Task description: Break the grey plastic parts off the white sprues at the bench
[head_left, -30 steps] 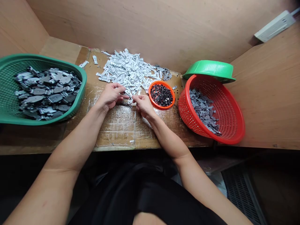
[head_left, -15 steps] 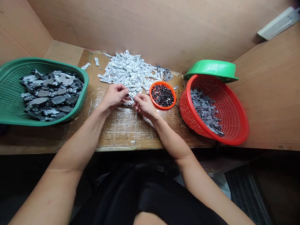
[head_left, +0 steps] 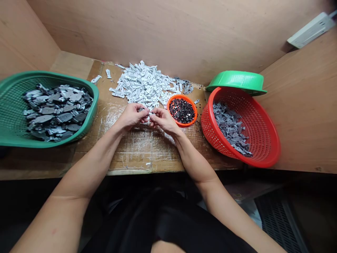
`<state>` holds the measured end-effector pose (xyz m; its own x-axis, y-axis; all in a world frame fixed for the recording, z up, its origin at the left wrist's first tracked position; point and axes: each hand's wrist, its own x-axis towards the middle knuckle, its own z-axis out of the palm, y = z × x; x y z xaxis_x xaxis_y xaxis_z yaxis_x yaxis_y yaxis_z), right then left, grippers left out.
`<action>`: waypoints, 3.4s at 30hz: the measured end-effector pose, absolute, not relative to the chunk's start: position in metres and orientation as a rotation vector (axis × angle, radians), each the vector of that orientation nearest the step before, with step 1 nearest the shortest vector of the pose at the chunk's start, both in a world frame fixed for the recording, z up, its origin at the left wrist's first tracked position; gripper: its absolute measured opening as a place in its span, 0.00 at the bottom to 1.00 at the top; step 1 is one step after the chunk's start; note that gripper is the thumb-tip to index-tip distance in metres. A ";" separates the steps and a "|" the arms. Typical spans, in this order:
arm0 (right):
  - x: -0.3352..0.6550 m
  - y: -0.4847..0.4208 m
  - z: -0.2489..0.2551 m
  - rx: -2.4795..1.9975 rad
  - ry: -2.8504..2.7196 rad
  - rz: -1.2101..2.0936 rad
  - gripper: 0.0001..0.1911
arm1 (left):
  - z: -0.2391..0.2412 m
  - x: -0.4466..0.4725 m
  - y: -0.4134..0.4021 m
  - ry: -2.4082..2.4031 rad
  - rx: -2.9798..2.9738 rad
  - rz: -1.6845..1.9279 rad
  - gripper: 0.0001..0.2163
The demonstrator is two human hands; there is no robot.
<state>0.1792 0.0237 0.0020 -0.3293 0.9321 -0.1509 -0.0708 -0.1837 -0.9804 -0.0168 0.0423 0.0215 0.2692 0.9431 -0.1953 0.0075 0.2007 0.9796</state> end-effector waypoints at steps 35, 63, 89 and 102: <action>0.179 0.032 -0.024 -1.051 -1.193 1.426 0.30 | -0.003 -0.013 0.040 1.051 1.615 0.851 0.14; 0.195 0.043 -0.020 -0.923 -1.395 1.225 0.28 | 0.010 -0.001 0.030 0.959 1.322 1.100 0.14; 0.179 0.035 -0.015 -1.067 -1.385 1.143 0.25 | 0.000 0.001 0.029 1.066 1.373 1.160 0.19; 0.185 0.036 -0.006 -1.110 -1.566 1.134 0.37 | 0.001 -0.001 0.030 1.094 1.598 1.075 0.12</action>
<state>0.1849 0.0355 -0.0064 -0.2123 0.9660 0.1475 0.1612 0.1835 -0.9697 -0.0008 0.0296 0.0012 0.2326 0.9585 0.1651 0.1825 -0.2098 0.9606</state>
